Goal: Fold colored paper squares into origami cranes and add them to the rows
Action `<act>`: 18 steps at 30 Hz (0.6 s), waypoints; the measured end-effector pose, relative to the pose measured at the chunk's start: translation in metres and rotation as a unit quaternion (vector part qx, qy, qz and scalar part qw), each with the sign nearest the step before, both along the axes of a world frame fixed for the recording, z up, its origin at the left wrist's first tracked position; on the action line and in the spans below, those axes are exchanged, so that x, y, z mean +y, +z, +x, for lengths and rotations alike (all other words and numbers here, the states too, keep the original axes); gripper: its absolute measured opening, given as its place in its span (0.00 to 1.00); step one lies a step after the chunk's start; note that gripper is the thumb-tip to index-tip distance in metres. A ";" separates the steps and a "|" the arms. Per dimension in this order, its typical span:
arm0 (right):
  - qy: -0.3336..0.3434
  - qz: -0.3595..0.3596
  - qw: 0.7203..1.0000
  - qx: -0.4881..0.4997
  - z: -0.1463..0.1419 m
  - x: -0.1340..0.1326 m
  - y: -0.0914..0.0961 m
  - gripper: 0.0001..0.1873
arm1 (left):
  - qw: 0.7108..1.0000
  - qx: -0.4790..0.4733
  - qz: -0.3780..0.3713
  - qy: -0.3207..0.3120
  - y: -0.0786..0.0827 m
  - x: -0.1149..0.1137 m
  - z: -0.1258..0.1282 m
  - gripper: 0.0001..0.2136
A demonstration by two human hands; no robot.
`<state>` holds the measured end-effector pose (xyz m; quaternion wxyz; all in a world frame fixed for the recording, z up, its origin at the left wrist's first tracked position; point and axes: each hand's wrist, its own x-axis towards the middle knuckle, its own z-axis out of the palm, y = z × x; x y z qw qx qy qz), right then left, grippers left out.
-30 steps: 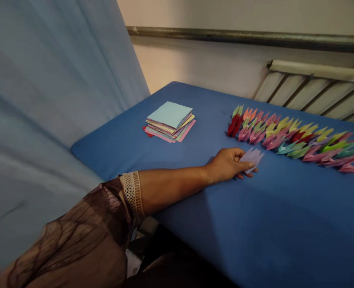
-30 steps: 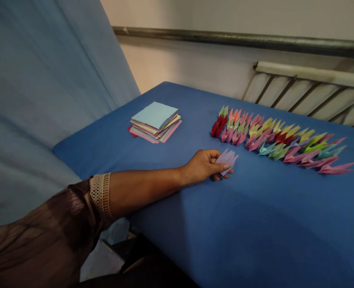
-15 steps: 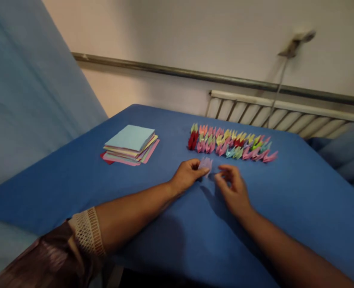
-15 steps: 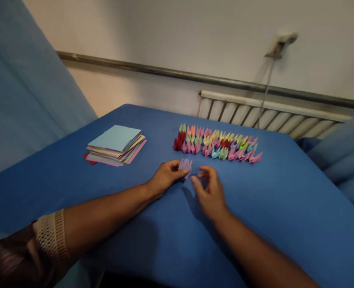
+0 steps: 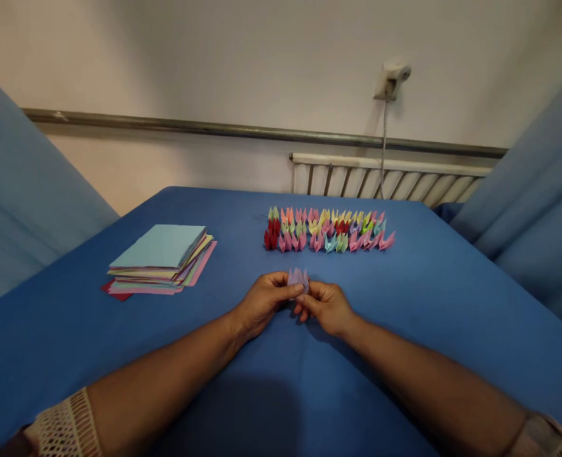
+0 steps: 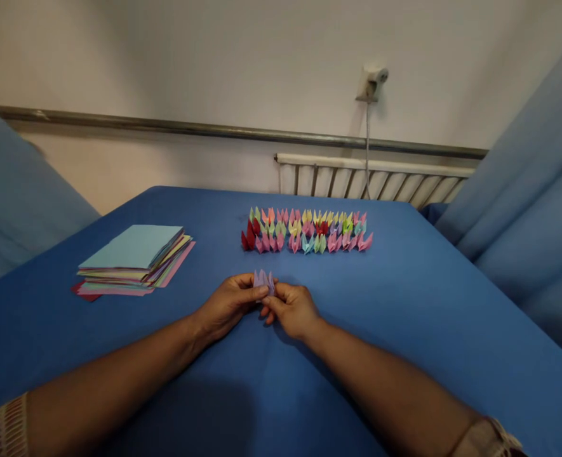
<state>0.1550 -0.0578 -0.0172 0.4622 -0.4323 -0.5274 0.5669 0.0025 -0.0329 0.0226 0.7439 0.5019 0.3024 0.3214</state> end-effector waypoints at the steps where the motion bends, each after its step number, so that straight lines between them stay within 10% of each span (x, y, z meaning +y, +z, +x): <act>1: -0.012 0.005 1.000 -0.008 0.000 0.000 -0.001 0.16 | 1.000 0.006 0.003 0.003 0.000 0.001 0.000 0.11; 18: -0.014 0.051 0.981 -0.189 0.006 0.002 -0.006 0.16 | 0.988 0.014 -0.055 0.140 0.005 -0.002 0.003 0.14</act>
